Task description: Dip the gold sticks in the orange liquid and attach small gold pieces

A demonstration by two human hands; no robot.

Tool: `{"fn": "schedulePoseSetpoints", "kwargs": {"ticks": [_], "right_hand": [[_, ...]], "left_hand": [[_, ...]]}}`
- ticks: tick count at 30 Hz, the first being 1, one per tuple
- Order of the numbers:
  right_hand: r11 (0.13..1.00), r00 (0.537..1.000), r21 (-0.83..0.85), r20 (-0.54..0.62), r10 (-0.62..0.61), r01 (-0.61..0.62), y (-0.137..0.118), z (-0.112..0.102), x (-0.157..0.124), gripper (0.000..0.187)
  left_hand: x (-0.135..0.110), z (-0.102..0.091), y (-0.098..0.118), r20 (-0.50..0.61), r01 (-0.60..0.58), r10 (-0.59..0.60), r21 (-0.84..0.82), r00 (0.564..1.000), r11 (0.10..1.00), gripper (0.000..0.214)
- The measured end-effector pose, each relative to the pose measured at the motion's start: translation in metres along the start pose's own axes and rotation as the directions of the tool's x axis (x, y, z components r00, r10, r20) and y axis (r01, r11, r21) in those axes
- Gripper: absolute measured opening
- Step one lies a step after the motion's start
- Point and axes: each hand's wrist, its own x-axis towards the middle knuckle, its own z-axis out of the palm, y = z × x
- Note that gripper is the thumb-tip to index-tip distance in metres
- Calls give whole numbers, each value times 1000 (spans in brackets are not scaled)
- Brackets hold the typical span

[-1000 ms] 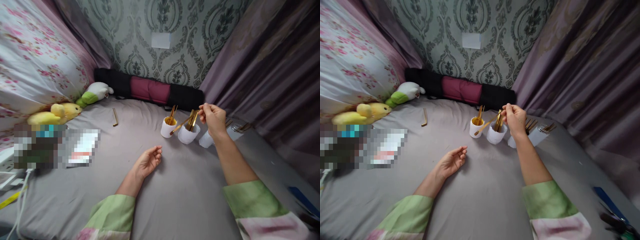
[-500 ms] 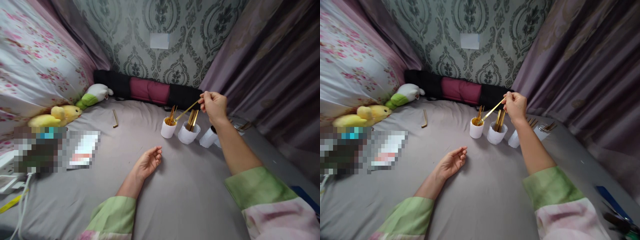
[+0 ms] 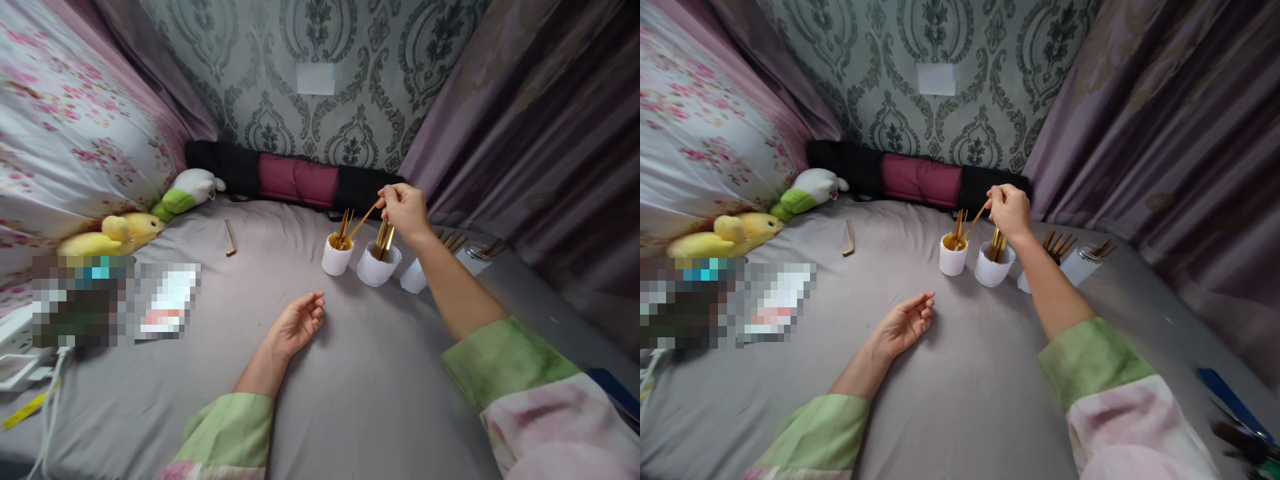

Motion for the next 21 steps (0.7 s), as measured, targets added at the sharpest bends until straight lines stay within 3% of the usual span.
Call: {"fn": "schedulePoseSetpoints", "kwargs": {"ticks": [10, 21], "right_hand": [[1000, 996, -19, 90, -10, 12, 1, 13, -9, 28], [984, 977, -168, 215, -15, 52, 10, 29, -18, 25]], "left_hand": [[0, -1, 0, 7, -4, 4, -8, 1000, 1000, 12], [0, 0, 1, -5, -5, 5, -5, 1000, 1000, 12]]}}
